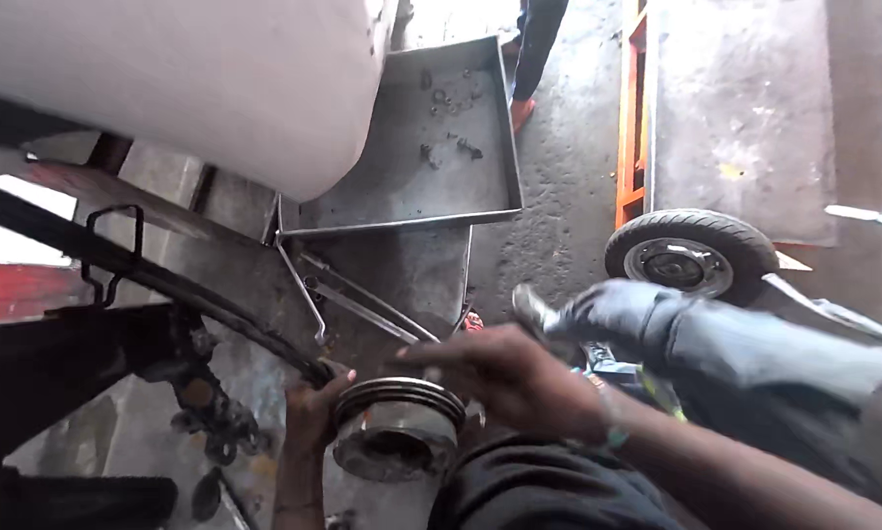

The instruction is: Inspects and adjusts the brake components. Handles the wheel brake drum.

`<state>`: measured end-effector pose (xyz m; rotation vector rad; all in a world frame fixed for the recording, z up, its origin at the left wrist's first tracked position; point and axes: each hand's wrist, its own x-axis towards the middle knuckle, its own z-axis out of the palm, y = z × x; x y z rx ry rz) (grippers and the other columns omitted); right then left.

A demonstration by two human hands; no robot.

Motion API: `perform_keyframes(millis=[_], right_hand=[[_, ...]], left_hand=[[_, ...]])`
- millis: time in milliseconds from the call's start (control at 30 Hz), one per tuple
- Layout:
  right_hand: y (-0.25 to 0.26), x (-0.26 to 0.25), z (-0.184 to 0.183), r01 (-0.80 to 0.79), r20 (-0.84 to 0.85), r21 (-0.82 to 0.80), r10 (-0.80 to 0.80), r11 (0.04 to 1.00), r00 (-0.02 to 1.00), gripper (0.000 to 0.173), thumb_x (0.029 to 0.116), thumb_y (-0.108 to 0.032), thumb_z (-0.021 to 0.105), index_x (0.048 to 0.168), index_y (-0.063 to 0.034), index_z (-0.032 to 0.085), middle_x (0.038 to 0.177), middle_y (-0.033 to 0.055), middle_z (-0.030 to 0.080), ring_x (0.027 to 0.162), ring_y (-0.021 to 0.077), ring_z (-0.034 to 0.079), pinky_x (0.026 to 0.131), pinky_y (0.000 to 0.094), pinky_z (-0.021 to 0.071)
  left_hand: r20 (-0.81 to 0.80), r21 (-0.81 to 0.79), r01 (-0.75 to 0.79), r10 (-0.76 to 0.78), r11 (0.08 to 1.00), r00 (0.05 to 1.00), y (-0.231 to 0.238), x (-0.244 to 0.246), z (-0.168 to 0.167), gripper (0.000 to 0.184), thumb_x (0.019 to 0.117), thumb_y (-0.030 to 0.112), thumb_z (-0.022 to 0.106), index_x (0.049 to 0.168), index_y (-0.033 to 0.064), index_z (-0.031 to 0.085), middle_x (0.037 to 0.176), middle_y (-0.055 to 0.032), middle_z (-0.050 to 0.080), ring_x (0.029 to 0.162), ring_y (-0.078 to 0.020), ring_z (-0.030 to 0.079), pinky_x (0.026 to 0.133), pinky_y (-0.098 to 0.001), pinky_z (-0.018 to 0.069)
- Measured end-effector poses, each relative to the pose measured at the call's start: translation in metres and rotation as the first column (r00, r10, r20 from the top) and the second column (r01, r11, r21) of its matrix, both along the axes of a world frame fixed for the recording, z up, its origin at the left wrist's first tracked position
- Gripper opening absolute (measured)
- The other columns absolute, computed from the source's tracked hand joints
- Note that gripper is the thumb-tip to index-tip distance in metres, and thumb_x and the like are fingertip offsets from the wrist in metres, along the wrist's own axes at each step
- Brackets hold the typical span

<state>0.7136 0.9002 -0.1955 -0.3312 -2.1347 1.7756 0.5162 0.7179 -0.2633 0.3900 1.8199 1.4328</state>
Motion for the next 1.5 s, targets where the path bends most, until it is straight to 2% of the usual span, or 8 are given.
perform_keyframes(millis=[67, 267, 400, 667, 867, 1100, 1267, 1500], right_hand=[[0.004, 0.005, 0.003, 0.008, 0.12, 0.015, -0.01, 1.0, 0.993, 0.03, 0.0975, -0.008, 0.06, 0.125, -0.0079, 0.072, 0.091, 0.0009, 0.065, 0.068, 0.0033, 0.059, 0.061, 0.02, 0.0538], [-0.033, 0.011, 0.027, -0.115, 0.239, 0.069, 0.095, 0.991, 0.966, 0.033, 0.0948, -0.004, 0.058, 0.122, -0.0117, 0.075, 0.1, 0.0159, 0.07, 0.08, 0.0253, 0.069, 0.065, 0.0423, 0.0573], [-0.054, 0.009, 0.026, -0.02, 0.217, 0.43, -0.082, 0.903, 0.973, 0.036, 0.0845, -0.006, 0.06, 0.113, -0.0204, 0.078, 0.083, 0.0099, 0.066, 0.069, 0.0254, 0.066, 0.052, 0.0391, 0.0514], [-0.076, -0.009, 0.023, 0.076, 0.223, 0.607, -0.261, 0.791, 0.939, 0.034, 0.0804, -0.008, 0.063, 0.108, -0.0205, 0.078, 0.082, 0.0076, 0.063, 0.071, 0.0253, 0.065, 0.051, 0.0362, 0.0502], [-0.08, 0.02, 0.033, 0.16, 0.354, 0.27, -0.253, 0.949, 0.901, 0.039, 0.0891, -0.006, 0.059, 0.119, -0.0219, 0.078, 0.092, 0.0136, 0.068, 0.084, 0.029, 0.067, 0.067, 0.0478, 0.0554], [-0.081, 0.018, 0.034, 0.41, 0.147, 0.245, -0.451, 0.879, 0.88, 0.033, 0.0961, -0.009, 0.057, 0.119, -0.0204, 0.078, 0.084, 0.0041, 0.062, 0.078, 0.0122, 0.06, 0.067, 0.0279, 0.0514], [-0.09, 0.025, 0.024, 0.325, 0.306, 0.306, -0.415, 0.895, 0.857, 0.038, 0.0904, -0.007, 0.058, 0.119, -0.0209, 0.078, 0.089, 0.0116, 0.066, 0.08, 0.0257, 0.065, 0.065, 0.0435, 0.0536], [-0.083, 0.017, 0.036, 0.275, 0.364, 0.297, -0.375, 0.914, 0.853, 0.037, 0.0877, -0.006, 0.06, 0.117, -0.0181, 0.079, 0.09, 0.0115, 0.067, 0.083, 0.0267, 0.066, 0.067, 0.0447, 0.0535]], left_hand=[[0.065, 0.025, 0.04, -0.042, 0.999, 0.997, -0.003, -0.003, -0.001, 0.022, 0.0774, 0.0, 0.064, 0.071, 0.0204, 0.063, 0.064, 0.0102, 0.063, 0.054, 0.0027, 0.057, 0.051, -0.0159, 0.0499], [0.252, 0.159, 0.043, -0.083, 0.986, 0.964, 0.003, 0.004, -0.006, 0.02, 0.0753, 0.004, 0.07, 0.066, 0.0208, 0.065, 0.061, 0.0051, 0.065, 0.053, -0.002, 0.06, 0.052, -0.0195, 0.0527], [0.287, 0.236, 0.095, -0.163, 0.967, 0.944, 0.008, 0.005, -0.011, 0.021, 0.0774, 0.009, 0.072, 0.065, 0.0244, 0.064, 0.062, 0.0069, 0.065, 0.054, -0.001, 0.06, 0.053, -0.018, 0.0518], [0.269, 0.263, 0.047, -0.12, 0.964, 0.956, 0.009, 0.008, -0.01, 0.024, 0.0789, 0.004, 0.069, 0.067, 0.0248, 0.065, 0.063, 0.0084, 0.064, 0.055, 0.0007, 0.059, 0.054, -0.0172, 0.0511], [0.141, 0.159, -0.033, 0.011, 0.987, 0.99, 0.012, 0.015, -0.003, 0.031, 0.0822, -0.006, 0.055, 0.069, 0.0212, 0.062, 0.063, 0.0109, 0.064, 0.054, 0.0043, 0.056, 0.051, -0.0139, 0.0478], [0.133, 0.207, -0.009, -0.019, 0.978, 0.991, 0.014, 0.021, -0.003, 0.027, 0.0805, -0.002, 0.063, 0.069, 0.0224, 0.065, 0.064, 0.0111, 0.065, 0.055, 0.0039, 0.058, 0.052, -0.0145, 0.05], [0.09, 0.14, -0.024, 0.011, 0.99, 0.996, 0.019, 0.023, -0.001, 0.029, 0.0811, -0.005, 0.053, 0.069, 0.0208, 0.059, 0.061, 0.0116, 0.062, 0.05, 0.0042, 0.055, 0.047, -0.0134, 0.0463], [0.016, 0.11, -0.05, 0.048, 0.993, 0.999, 0.02, 0.026, 0.001, 0.03, 0.0809, -0.006, 0.053, 0.07, 0.0209, 0.059, 0.06, 0.0149, 0.061, 0.052, 0.0057, 0.056, 0.05, -0.0129, 0.0475]])
